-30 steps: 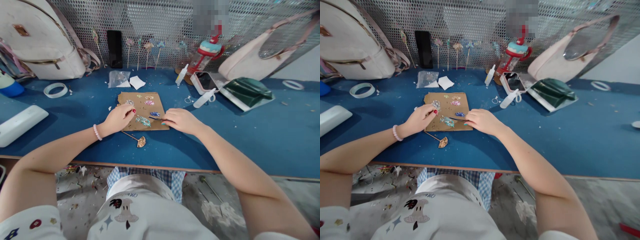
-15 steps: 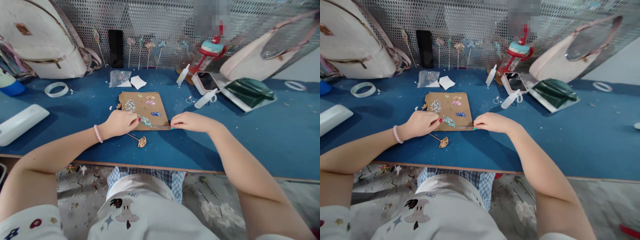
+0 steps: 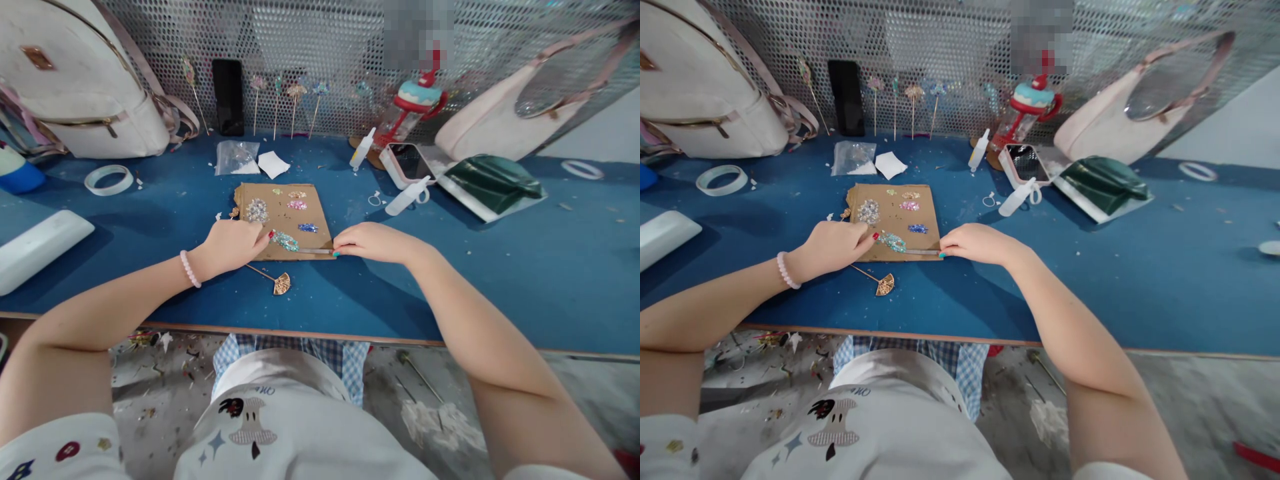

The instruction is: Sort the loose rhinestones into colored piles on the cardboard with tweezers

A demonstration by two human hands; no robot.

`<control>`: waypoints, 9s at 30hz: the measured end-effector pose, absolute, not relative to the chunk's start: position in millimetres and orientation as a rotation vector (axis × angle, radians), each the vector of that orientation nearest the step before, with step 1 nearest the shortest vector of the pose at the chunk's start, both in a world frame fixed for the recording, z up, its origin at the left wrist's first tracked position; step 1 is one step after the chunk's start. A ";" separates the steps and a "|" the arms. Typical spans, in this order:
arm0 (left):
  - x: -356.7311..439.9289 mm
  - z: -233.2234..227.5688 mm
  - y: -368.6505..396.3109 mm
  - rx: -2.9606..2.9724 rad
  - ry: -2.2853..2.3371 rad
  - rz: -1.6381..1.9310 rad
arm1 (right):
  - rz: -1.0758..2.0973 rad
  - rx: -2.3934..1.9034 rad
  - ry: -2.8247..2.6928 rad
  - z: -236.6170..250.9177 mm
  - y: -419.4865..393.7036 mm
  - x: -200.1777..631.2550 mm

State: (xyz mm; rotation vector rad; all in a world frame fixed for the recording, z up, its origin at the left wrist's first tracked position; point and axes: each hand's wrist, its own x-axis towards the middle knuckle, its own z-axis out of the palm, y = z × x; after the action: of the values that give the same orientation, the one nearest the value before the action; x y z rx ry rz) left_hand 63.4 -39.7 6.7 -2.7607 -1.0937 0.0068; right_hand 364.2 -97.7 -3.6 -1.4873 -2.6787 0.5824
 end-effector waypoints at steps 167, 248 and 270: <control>64.7 -20.3 -38.1 -3.224 0.013 -0.517 | -0.018 -1.258 -2.249 -46.7 -86.8 405.3; 64.7 -20.1 -38.3 -3.237 0.032 -0.499 | -0.252 -1.414 -2.096 -47.0 -75.5 362.7; 65.1 -20.1 -37.2 -3.254 0.031 -0.505 | -0.342 -1.407 -2.233 -41.4 -73.2 367.6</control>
State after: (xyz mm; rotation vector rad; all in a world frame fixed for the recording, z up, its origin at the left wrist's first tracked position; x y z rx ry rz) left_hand 65.1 -37.2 -20.1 -3.2538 0.0314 -0.5052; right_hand 367.6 -73.2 -41.4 -1.4068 -2.2333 -0.3415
